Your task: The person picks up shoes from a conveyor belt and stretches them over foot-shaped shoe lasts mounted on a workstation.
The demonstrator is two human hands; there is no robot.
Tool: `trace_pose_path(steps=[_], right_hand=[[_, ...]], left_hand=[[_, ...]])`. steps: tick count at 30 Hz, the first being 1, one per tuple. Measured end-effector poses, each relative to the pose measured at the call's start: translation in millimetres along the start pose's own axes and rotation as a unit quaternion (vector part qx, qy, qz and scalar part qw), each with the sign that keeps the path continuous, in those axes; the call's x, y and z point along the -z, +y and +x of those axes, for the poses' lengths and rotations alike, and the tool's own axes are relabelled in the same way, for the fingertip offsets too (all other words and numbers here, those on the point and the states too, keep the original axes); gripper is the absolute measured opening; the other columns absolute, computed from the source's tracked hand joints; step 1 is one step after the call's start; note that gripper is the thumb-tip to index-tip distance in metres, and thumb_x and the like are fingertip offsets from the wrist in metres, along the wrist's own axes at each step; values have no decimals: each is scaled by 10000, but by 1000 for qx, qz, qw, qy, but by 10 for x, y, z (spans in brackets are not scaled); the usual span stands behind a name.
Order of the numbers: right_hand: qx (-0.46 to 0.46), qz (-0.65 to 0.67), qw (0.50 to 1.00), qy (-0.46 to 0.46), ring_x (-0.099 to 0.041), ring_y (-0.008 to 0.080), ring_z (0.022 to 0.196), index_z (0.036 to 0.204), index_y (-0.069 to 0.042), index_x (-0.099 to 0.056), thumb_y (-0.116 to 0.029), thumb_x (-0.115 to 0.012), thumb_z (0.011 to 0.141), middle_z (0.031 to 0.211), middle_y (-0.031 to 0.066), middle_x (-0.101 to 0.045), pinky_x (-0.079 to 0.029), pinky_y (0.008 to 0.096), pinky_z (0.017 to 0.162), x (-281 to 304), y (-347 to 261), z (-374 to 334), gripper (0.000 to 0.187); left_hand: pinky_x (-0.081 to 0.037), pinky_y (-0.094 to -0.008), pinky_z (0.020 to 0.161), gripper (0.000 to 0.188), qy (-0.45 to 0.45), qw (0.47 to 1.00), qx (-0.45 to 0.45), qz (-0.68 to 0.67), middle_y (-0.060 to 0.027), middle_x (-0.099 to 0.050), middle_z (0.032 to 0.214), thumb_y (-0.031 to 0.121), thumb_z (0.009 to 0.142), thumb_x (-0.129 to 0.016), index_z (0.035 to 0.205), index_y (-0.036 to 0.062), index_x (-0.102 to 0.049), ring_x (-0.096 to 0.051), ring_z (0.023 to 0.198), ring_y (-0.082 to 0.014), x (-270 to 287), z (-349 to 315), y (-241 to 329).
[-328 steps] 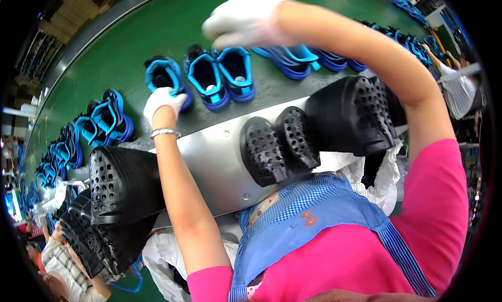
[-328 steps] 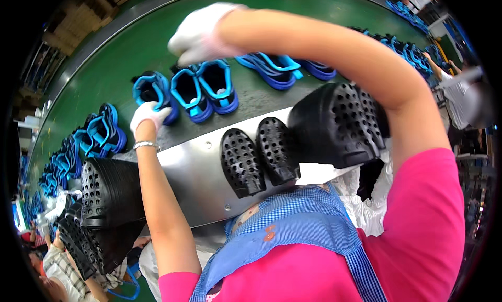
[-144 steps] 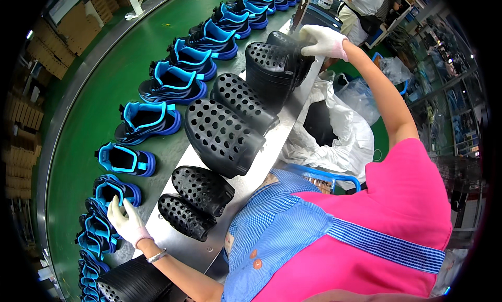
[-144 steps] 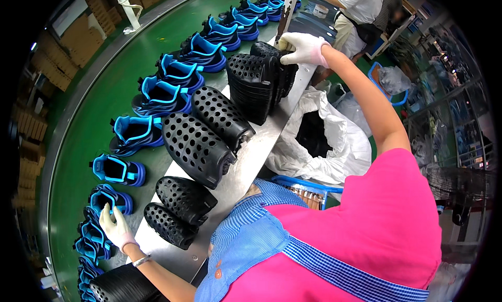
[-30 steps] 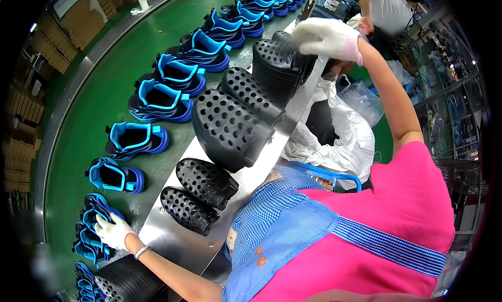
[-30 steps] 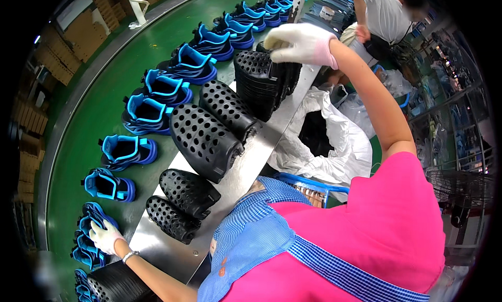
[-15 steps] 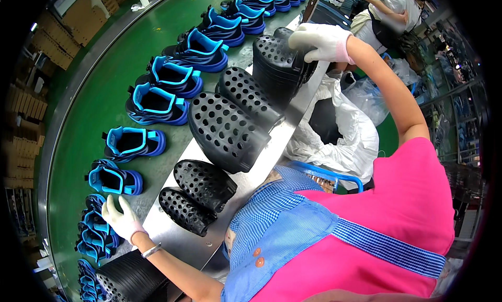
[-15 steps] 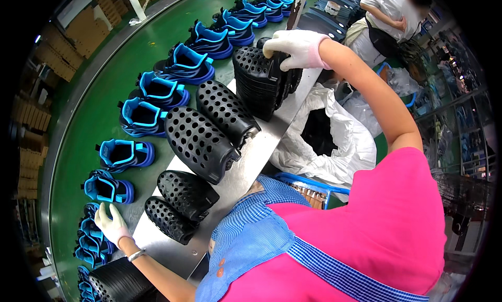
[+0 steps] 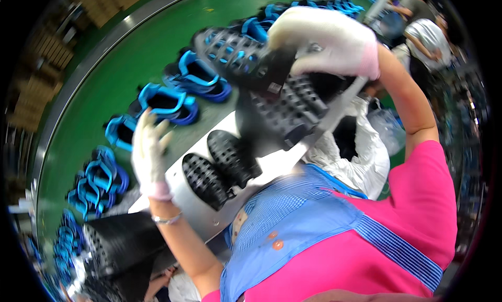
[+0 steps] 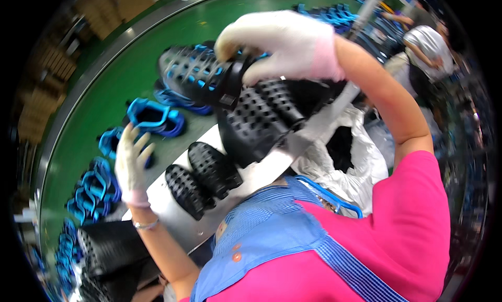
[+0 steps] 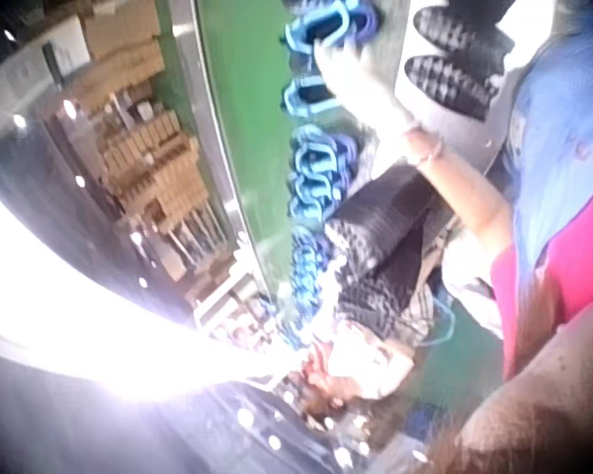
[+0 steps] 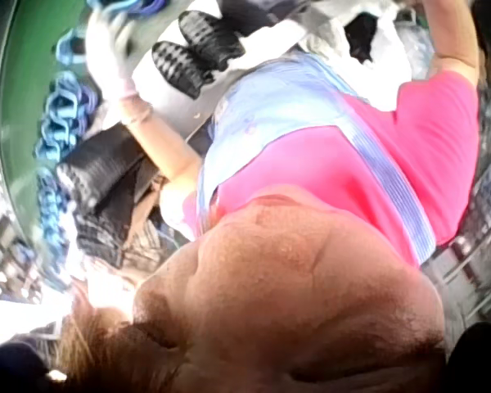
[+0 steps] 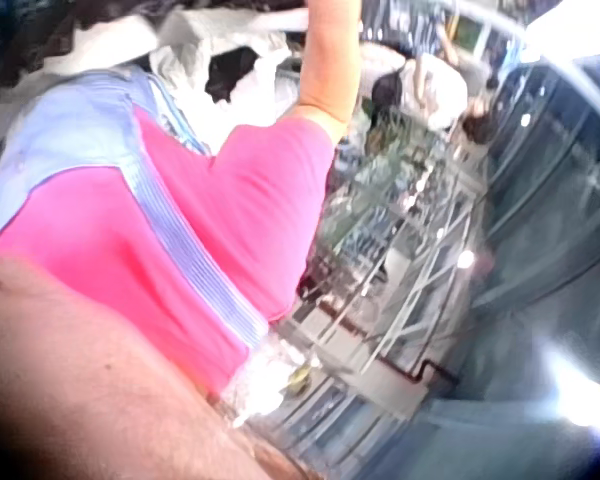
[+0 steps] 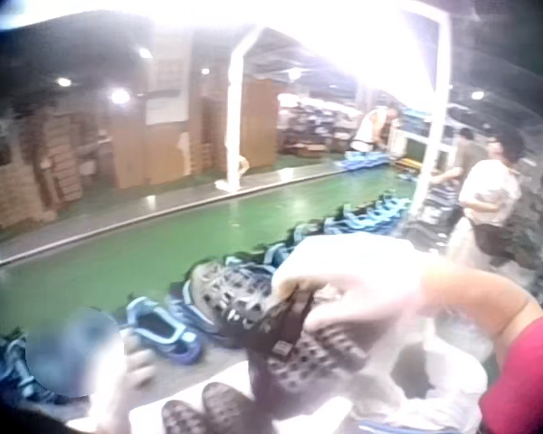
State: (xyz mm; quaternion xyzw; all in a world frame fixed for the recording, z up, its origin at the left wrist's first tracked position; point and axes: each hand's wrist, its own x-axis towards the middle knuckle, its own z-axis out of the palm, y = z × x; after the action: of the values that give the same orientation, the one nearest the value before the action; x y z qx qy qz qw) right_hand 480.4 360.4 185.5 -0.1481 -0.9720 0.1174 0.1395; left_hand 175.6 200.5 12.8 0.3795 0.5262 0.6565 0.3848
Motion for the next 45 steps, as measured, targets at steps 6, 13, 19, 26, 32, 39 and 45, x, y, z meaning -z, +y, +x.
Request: trace_pose_path(steps=[6, 13, 19, 26, 32, 39, 45], right_hand=[[122, 75, 983, -115, -581, 334, 870, 1007, -115, -582, -169, -669, 762, 930, 143, -564, -470, 412, 753, -1027, -720, 982, 265], [-32, 114, 954, -276, -600, 356, 1005, 1205, 33, -504, -400, -618, 808, 1101, 226, -605, -486, 404, 838, -1770, -1055, 1485, 598], [-55, 121, 942, -307, -621, 378, 927, 1096, 47, -541, -444, -544, 827, 951, 264, -634, -482, 414, 813, -1897, -1249, 1721, 560], [-34, 103, 961, -255, -637, 369, 839, 948, 38, -587, -370, -521, 816, 846, 250, -643, -489, 417, 767, -2092, -1150, 2072, 434], [-44, -22, 955, -293, -641, 369, 876, 964, 20, -656, -363, -537, 757, 889, 241, -658, -492, 408, 799, -2114, -867, 2571, 451], [-20, -140, 945, -293, -674, 320, 850, 901, -18, -715, -260, -578, 725, 898, 186, -687, -534, 374, 733, -2637, -1065, 3123, 329], [-43, -110, 959, -258, -668, 305, 949, 1012, -53, -703, -81, -677, 741, 1037, 159, -681, -540, 386, 797, -3193, -1180, 3136, 274]], left_hand=[[-469, -431, 954, 530, -26, 883, 30, -467, -162, -567, 1191, 458, 953, -481, 1283, 44, -447, -569, 1080, -272, -98, -265, 158], [-519, -361, 783, 379, 206, 881, -8, -425, -91, -621, 983, 375, 892, -600, 1112, 69, -566, -607, 902, -221, 351, -372, -181], [-535, -329, 687, 370, 281, 871, 19, -403, -58, -638, 856, 464, 880, -595, 962, 103, -584, -629, 756, -188, 534, -207, -198], [-528, -313, 671, 430, 339, 873, 40, -349, -13, -637, 877, 551, 889, -549, 937, 126, -583, -621, 740, -165, 904, 140, -418], [-486, -355, 787, 291, 288, 887, -99, 348, -171, -628, 1002, 194, 834, -599, 1052, 4, -624, -625, 860, -279, 1067, 22, -833], [-477, -432, 774, 225, 160, 829, 27, 535, -118, -585, 1000, 271, 853, -582, 974, 85, -621, -594, 912, -330, 940, 170, -684], [-499, -373, 877, 476, 24, 765, 306, 566, -149, -665, 1082, 470, 854, -531, 1086, 80, -670, -630, 1020, -304, 1018, 451, -441]])
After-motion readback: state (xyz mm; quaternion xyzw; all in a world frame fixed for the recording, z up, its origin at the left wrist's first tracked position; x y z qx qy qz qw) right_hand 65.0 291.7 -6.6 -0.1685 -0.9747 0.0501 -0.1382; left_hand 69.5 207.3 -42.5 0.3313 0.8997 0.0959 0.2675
